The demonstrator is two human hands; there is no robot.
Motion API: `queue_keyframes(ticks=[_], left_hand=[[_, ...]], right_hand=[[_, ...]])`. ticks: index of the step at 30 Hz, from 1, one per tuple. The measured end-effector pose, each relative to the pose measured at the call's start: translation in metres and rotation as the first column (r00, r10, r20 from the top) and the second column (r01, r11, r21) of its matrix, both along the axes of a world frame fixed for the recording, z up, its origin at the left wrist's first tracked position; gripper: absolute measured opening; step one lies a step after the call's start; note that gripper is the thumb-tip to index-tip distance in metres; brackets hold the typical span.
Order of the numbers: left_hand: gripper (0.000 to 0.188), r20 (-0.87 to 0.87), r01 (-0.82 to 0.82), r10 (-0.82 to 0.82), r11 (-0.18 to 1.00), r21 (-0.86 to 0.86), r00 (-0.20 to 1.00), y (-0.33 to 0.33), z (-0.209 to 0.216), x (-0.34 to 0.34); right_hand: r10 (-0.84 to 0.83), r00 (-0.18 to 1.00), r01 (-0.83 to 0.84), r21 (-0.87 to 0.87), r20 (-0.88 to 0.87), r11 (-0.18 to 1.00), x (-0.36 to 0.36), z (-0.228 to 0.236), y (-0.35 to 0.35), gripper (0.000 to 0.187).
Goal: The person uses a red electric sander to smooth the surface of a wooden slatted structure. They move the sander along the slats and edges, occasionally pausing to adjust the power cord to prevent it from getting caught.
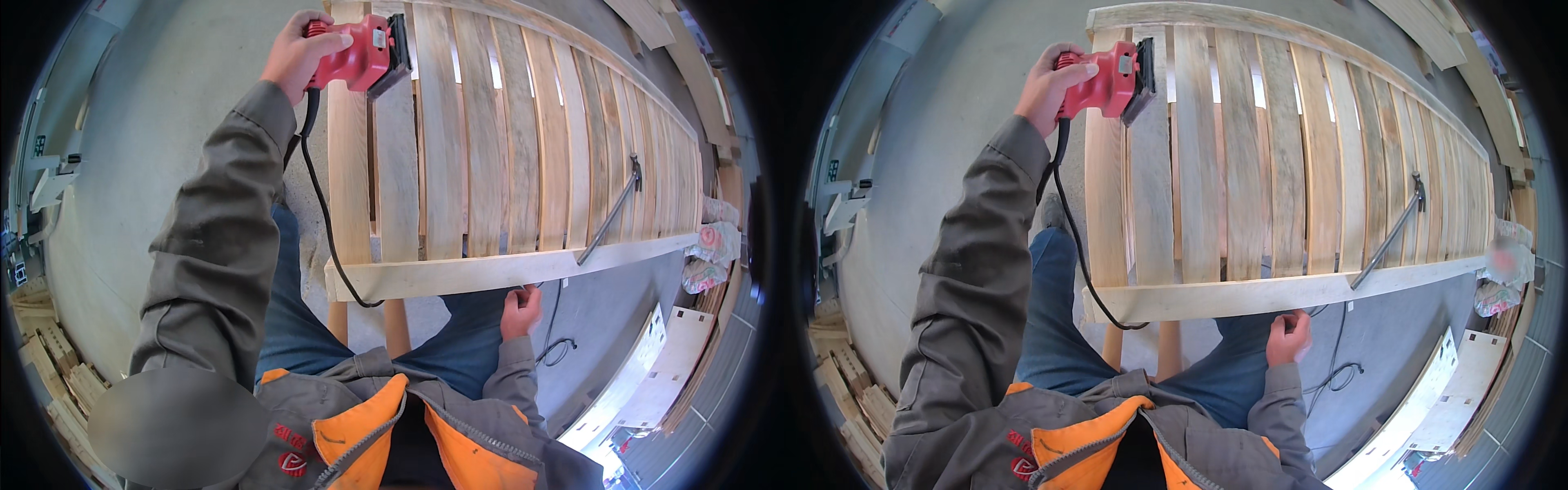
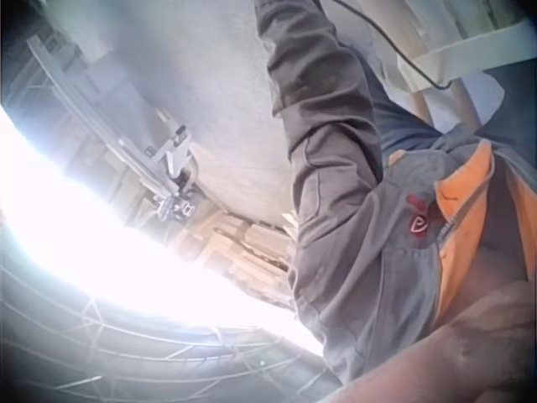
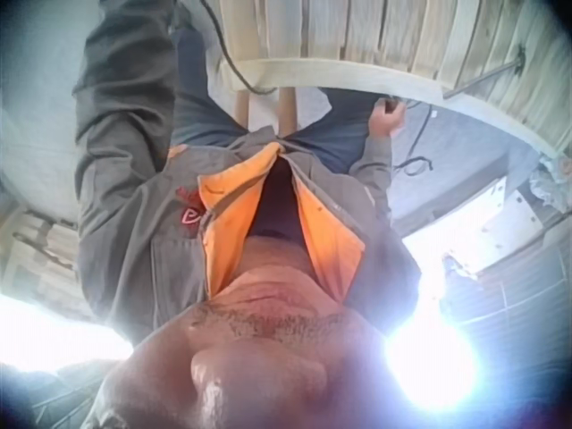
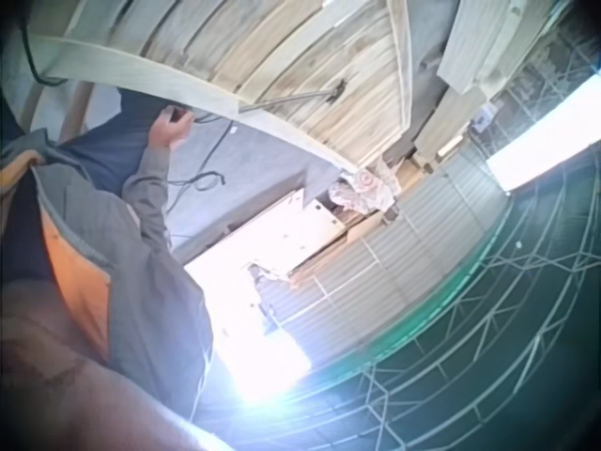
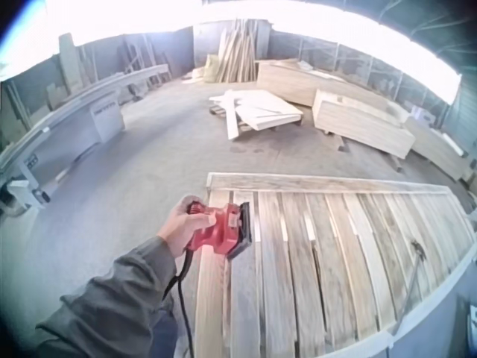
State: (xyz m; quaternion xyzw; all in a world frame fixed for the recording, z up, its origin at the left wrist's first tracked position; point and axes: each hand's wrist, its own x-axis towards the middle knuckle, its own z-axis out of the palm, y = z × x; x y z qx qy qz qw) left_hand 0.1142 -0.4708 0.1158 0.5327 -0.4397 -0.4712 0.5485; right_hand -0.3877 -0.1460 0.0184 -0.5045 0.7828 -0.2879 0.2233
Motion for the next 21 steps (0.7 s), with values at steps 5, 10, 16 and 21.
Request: queue_keyframes(ticks=[5, 10, 16, 21], left_hand=[[0.045, 0.017, 0.014, -0.014, 1.000, 0.024, 1.000, -0.014, 0.000, 0.007], [0.046, 0.063, -0.008, 0.005, 0.999, 0.041, 0.998, 0.005, 0.001, -0.003], [0.046, 0.009, -0.011, 0.011, 1.000, 0.010, 1.000, 0.049, -0.003, -0.011], [0.047, -0.004, -0.032, 0.033, 0.999, 0.032, 0.999, 0.088, -0.006, -0.022]], right_hand=[[0.006, 0.999, -0.006, -0.006, 0.035, 1.000, 0.001, 0.002, 0.000, 0.035], [-0.009, 0.998, 0.008, 0.016, 0.057, 1.000, 0.002, 0.004, 0.000, 0.036], [0.009, 1.000, -0.009, 0.005, -0.003, 1.000, -0.004, -0.003, 0.005, 0.036], [0.027, 1.000, -0.027, -0.028, 0.003, 0.999, -0.008, -0.007, 0.007, 0.036]])
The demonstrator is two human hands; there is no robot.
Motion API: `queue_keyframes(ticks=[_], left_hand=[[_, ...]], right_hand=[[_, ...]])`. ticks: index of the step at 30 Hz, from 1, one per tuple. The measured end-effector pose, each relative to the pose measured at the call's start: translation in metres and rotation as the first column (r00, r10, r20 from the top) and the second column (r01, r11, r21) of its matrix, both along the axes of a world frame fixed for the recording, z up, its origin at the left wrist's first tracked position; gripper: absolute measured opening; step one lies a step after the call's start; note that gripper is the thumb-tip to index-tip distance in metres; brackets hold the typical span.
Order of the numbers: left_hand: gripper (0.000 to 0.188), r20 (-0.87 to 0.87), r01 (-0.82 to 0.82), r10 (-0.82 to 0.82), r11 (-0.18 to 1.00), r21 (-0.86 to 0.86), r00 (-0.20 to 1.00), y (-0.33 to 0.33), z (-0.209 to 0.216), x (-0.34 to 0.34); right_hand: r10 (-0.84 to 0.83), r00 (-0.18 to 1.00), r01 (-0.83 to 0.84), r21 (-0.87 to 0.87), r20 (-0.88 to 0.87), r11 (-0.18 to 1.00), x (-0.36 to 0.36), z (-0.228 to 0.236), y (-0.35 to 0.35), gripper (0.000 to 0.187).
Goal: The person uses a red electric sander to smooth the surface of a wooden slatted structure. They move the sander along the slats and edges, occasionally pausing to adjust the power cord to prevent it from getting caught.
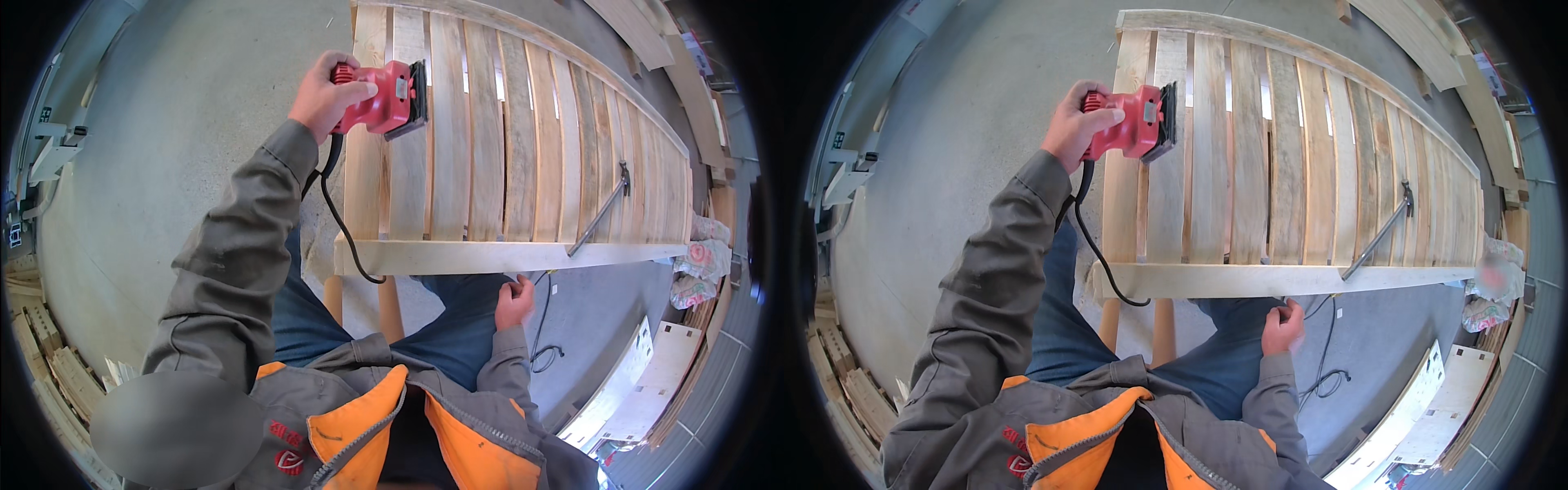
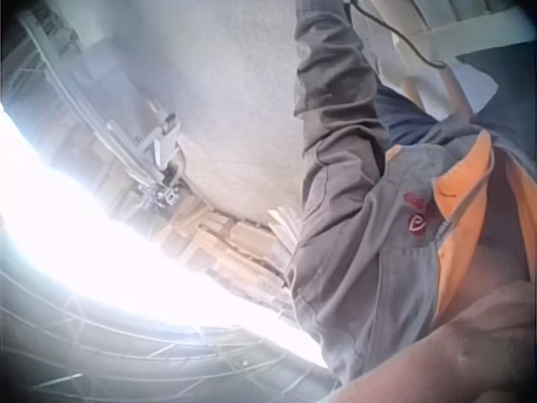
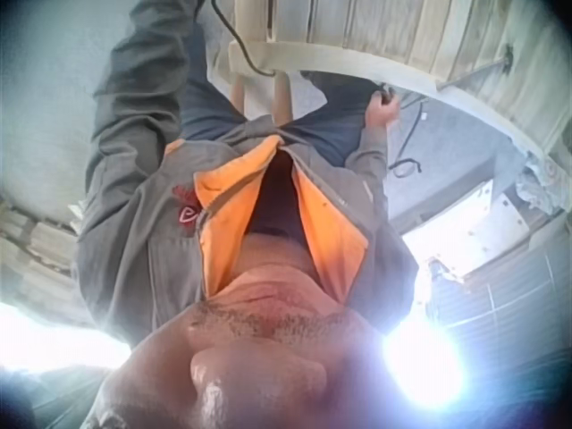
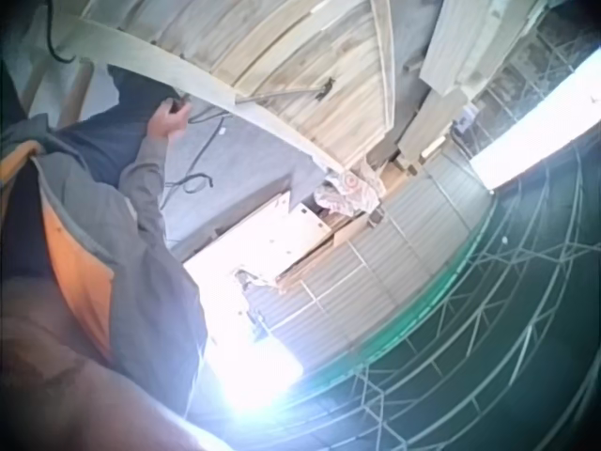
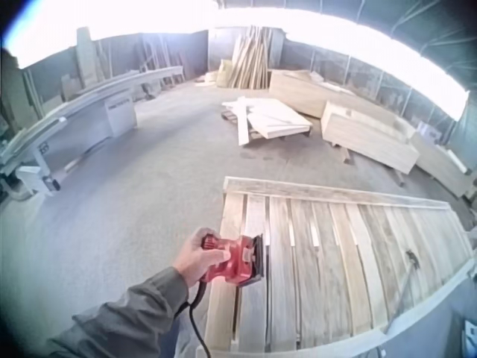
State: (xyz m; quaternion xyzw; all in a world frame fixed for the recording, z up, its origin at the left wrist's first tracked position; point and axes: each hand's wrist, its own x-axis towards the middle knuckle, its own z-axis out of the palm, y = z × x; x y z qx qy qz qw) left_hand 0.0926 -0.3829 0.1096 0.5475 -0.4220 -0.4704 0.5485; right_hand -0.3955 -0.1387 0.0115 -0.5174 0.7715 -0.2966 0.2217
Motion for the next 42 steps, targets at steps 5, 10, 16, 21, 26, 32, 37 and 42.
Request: queue_keyframes(ticks=[5, 10, 16, 21, 26, 32, 37, 42], left_hand=[[0.045, -0.005, -0.005, 0.005, 1.000, -0.004, 1.000, 0.038, -0.007, -0.006], [0.041, -0.012, 0.020, -0.020, 1.000, 0.023, 1.000, 0.070, -0.001, -0.018], [0.046, -0.046, 0.022, -0.020, 0.999, 0.044, 0.999, 0.102, -0.003, -0.023], [0.048, -0.068, 0.031, -0.028, 0.999, 0.039, 0.997, 0.127, -0.006, -0.027], [0.051, -0.060, 0.046, -0.043, 0.998, 0.049, 0.997, 0.151, -0.010, -0.031], [0.051, -0.090, 0.060, -0.053, 0.995, 0.075, 0.995, 0.162, -0.008, -0.035], [0.049, -0.136, 0.064, -0.053, 0.995, 0.074, 0.989, 0.155, -0.005, -0.034], [0.046, -0.093, 0.050, -0.044, 0.997, 0.060, 0.995, 0.131, -0.001, -0.030]], right_hand=[[0.019, 0.998, -0.019, 0.011, -0.068, 1.000, 0.007, 0.012, 0.001, 0.035], [0.007, 0.997, -0.008, -0.015, -0.071, 1.000, -0.001, 0.006, 0.006, 0.036], [0.006, 0.996, -0.008, -0.022, -0.088, 1.000, 0.003, 0.009, 0.006, 0.036], [0.018, 0.994, -0.022, -0.035, -0.109, 0.999, 0.000, 0.006, 0.006, 0.036], [0.031, 0.990, -0.038, -0.056, -0.134, 0.998, -0.002, 0.005, 0.007, 0.035], [0.029, 0.994, -0.035, -0.053, -0.105, 0.998, 0.001, 0.007, 0.004, 0.034], [0.034, 0.992, -0.040, -0.053, -0.121, 0.998, 0.006, 0.013, 0.001, 0.034], [0.020, 0.996, -0.023, -0.031, -0.088, 0.999, 0.003, 0.007, 0.003, 0.034]])
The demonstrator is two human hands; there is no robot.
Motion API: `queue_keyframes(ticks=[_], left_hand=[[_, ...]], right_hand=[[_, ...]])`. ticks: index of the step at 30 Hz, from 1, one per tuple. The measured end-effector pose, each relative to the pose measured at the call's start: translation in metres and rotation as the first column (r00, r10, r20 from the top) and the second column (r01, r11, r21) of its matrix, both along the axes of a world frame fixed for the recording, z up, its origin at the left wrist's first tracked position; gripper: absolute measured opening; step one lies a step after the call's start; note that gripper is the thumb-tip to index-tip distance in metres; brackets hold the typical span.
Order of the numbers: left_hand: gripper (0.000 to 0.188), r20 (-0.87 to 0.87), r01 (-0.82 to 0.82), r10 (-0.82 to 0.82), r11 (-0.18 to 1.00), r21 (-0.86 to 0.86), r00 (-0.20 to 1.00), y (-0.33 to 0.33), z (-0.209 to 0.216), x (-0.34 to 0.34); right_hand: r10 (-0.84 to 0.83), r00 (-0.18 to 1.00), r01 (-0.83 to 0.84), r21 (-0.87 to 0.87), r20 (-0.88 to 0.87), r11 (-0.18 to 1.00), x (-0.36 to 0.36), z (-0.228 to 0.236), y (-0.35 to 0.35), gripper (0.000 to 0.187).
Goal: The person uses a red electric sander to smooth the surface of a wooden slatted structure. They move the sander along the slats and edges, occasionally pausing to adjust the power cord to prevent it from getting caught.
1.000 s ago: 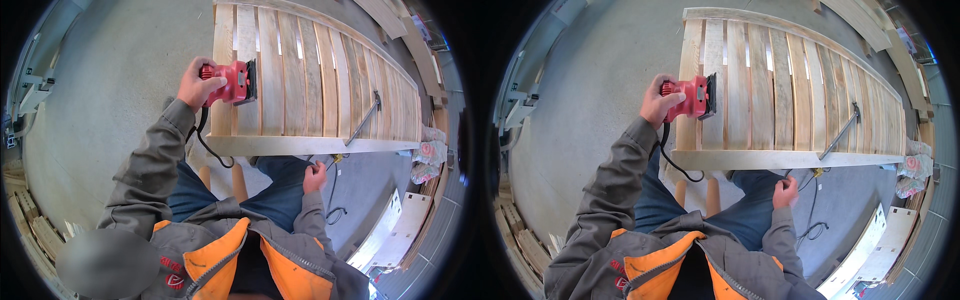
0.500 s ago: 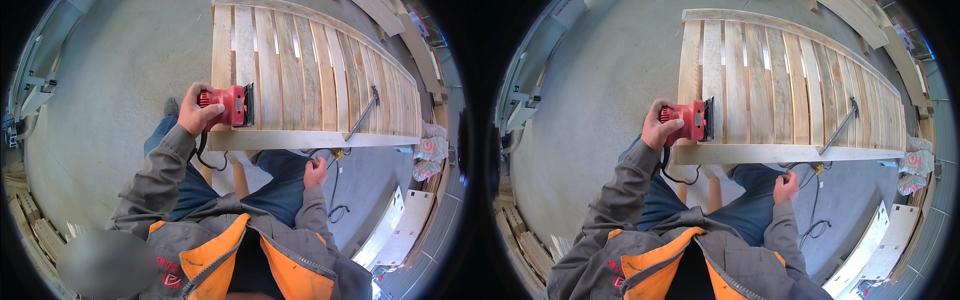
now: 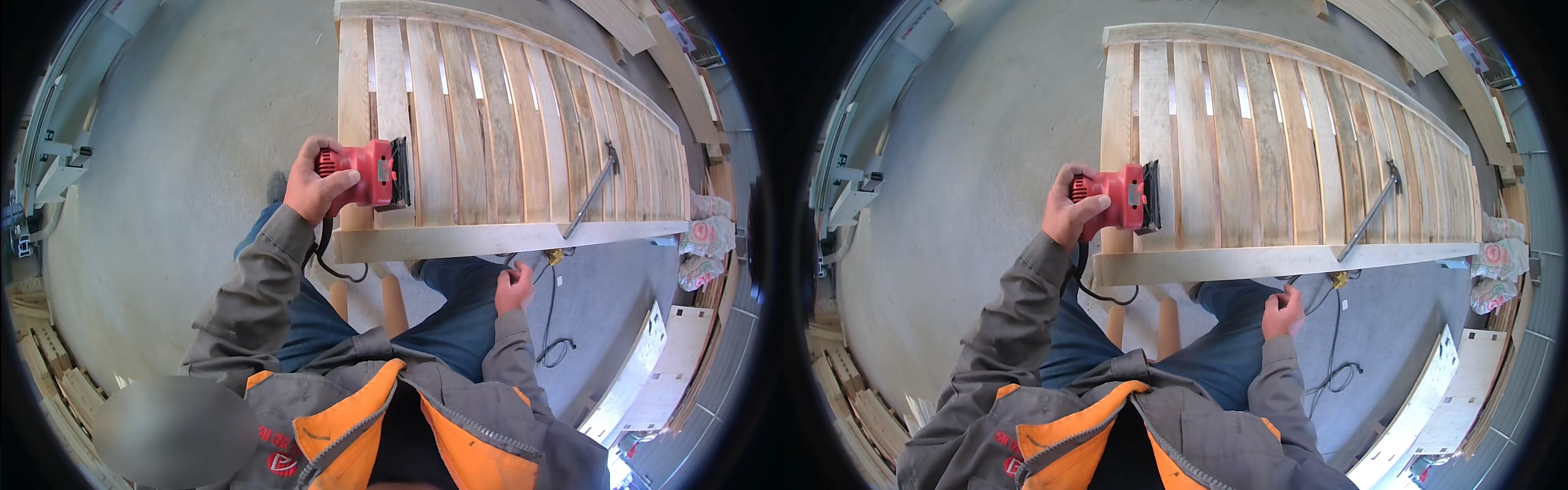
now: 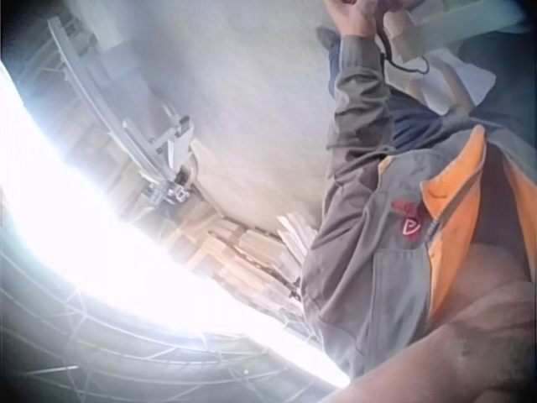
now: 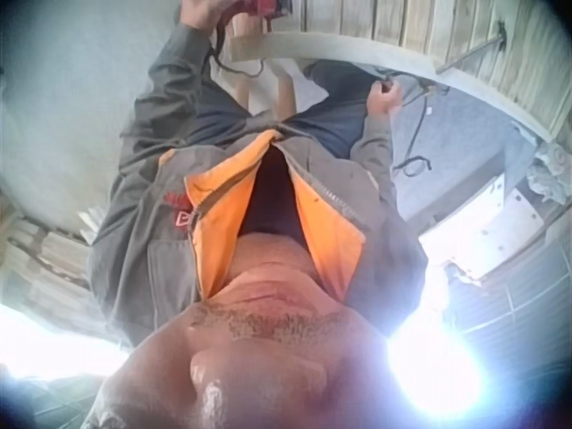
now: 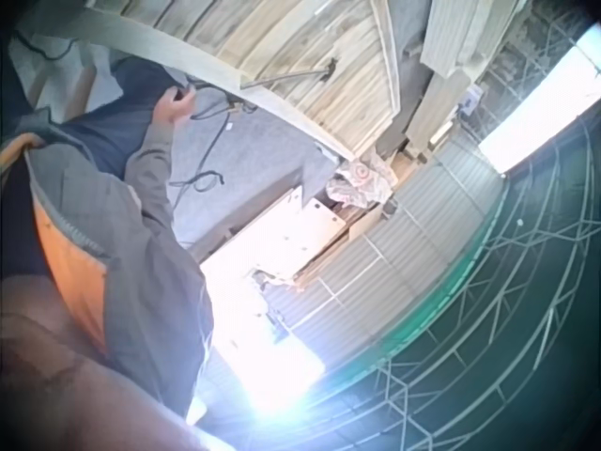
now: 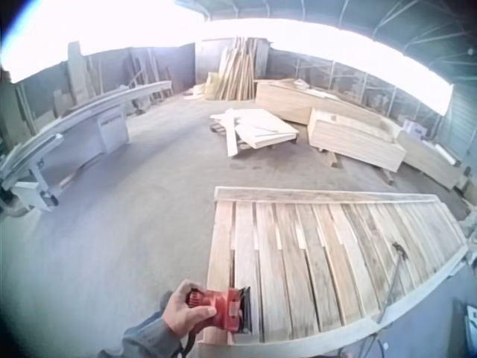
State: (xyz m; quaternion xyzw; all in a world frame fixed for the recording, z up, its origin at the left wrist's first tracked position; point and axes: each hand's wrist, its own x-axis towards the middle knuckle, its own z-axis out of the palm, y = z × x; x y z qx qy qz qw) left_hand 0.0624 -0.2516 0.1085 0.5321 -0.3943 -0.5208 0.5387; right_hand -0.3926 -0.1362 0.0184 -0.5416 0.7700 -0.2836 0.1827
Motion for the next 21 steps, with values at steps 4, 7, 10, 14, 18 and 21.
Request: queue_keyframes(ticks=[4, 7, 10, 14, 18, 21], left_hand=[[0.044, 0.020, -0.023, 0.023, 1.000, -0.004, 1.000, -0.024, 0.003, 0.004], [0.043, -0.030, -0.028, 0.028, 0.999, -0.026, 0.999, -0.047, 0.005, 0.007], [0.044, -0.017, -0.039, 0.038, 0.998, -0.048, 0.999, -0.076, 0.000, 0.014], [0.043, 0.021, -0.042, 0.044, 0.996, -0.084, 0.999, -0.113, 0.004, 0.023], [0.043, 0.023, -0.035, 0.037, 0.996, -0.083, 0.999, -0.145, 0.003, 0.034], [0.044, 0.033, -0.037, 0.039, 0.997, -0.070, 0.999, -0.168, 0.007, 0.036]], right_hand=[[-0.003, 1.000, 0.003, 0.014, -0.019, 1.000, -0.001, -0.003, -0.001, 0.035], [0.021, 0.998, -0.022, -0.022, -0.055, 1.000, -0.001, -0.002, -0.003, 0.034], [0.013, 0.999, -0.014, -0.009, -0.038, 1.000, 0.000, -0.001, -0.004, 0.034], [0.013, 1.000, -0.013, -0.006, -0.024, 1.000, -0.001, -0.002, -0.005, 0.034], [-0.017, 1.000, 0.017, 0.020, 0.018, 1.000, 0.002, 0.000, -0.006, 0.034], [-0.004, 1.000, 0.003, 0.036, 0.017, 0.999, -0.003, -0.003, -0.005, 0.034]])
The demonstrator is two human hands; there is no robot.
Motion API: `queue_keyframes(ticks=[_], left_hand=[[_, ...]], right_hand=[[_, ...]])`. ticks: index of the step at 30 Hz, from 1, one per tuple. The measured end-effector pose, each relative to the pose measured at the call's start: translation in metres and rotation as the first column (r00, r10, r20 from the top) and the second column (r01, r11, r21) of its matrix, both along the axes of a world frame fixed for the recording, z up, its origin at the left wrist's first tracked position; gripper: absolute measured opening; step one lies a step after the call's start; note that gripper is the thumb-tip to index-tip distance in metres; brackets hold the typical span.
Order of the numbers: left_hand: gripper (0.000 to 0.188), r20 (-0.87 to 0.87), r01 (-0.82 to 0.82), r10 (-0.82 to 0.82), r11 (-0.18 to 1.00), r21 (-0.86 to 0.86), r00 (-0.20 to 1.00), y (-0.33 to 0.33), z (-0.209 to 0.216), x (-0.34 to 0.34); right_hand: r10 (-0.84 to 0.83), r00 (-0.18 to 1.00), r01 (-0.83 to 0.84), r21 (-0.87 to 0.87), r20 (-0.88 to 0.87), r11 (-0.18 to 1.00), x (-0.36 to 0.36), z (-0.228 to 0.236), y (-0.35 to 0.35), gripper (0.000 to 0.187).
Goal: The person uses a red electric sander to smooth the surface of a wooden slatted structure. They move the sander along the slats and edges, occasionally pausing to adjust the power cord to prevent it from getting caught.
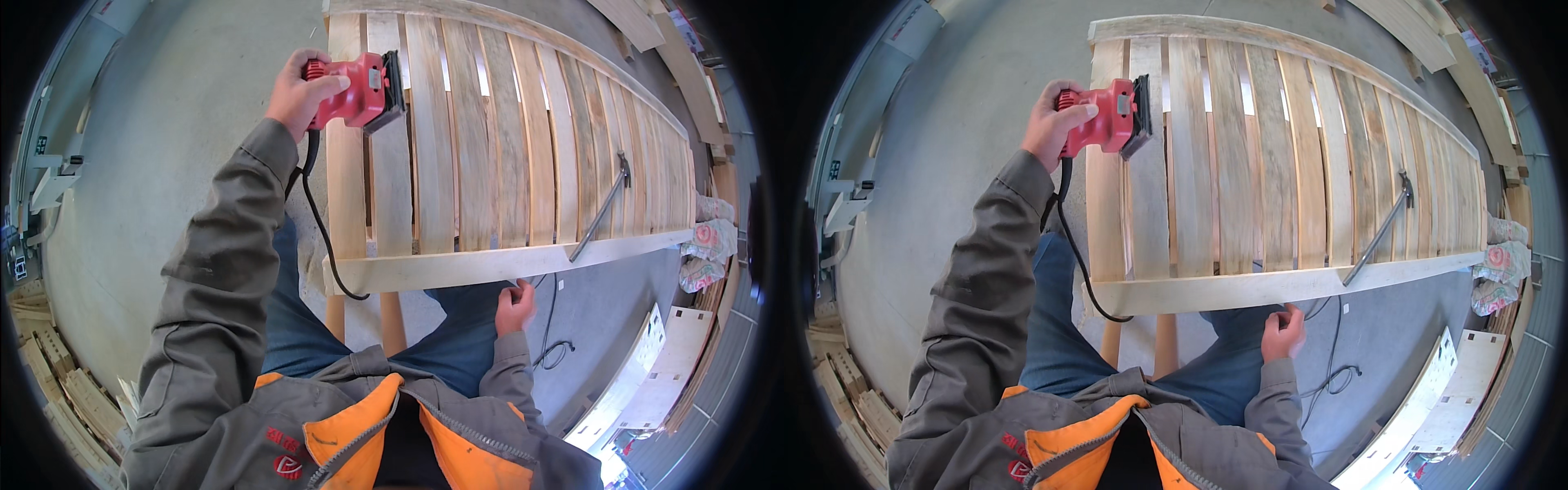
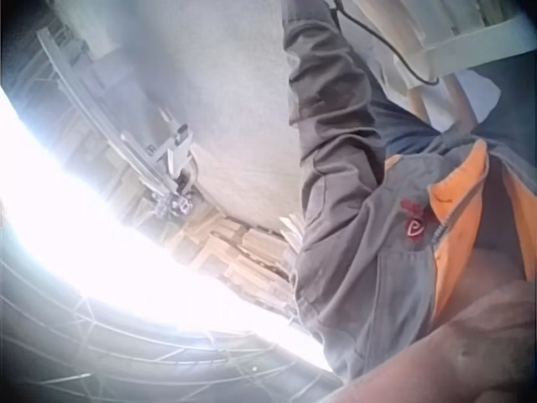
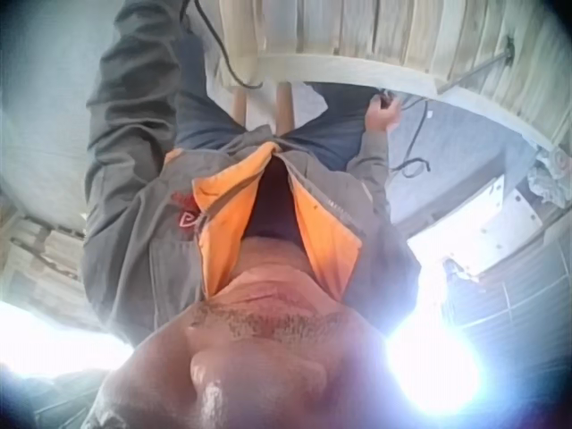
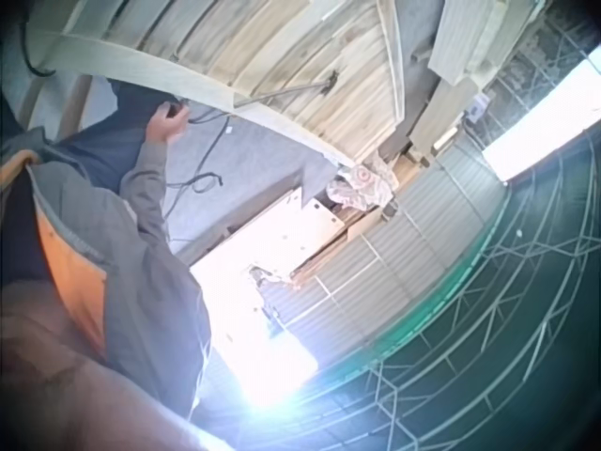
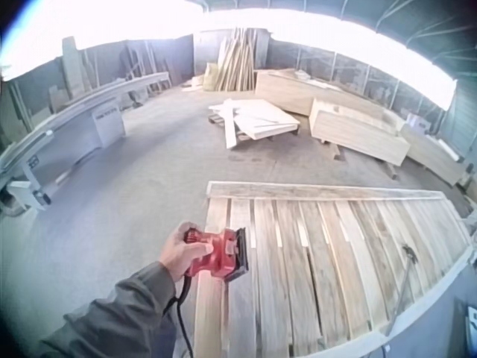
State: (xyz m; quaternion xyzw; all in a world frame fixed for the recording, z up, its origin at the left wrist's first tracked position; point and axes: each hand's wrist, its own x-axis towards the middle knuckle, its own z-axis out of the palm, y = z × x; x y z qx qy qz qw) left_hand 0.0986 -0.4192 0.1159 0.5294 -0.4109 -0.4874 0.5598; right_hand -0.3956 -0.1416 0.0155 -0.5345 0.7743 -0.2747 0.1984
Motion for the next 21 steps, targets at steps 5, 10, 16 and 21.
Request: queue_keyframes(ticks=[5, 10, 16, 21], left_hand=[[0.044, 0.031, 0.000, 0.000, 1.000, 0.002, 1.000, -0.033, 0.003, 0.009], [0.041, 0.045, 0.006, -0.007, 1.000, 0.019, 0.999, -0.061, 0.008, 0.012], [0.040, 0.060, 0.023, -0.026, 0.999, 0.042, 0.998, -0.085, 0.015, 0.021], [0.041, 0.080, -0.008, 0.006, 1.000, 0.030, 0.997, -0.108, 0.012, 0.023]], right_hand=[[-0.042, 0.998, 0.042, 0.001, 0.046, 0.999, 0.004, -0.002, -0.003, 0.034], [-0.081, 0.994, 0.080, 0.016, 0.080, 0.997, 0.002, -0.005, -0.007, 0.027], [-0.101, 0.986, 0.099, 0.018, 0.131, 0.995, 0.004, -0.006, -0.010, 0.023], [-0.115, 0.984, 0.109, 0.052, 0.133, 0.993, 0.010, 0.006, -0.012, 0.023]])
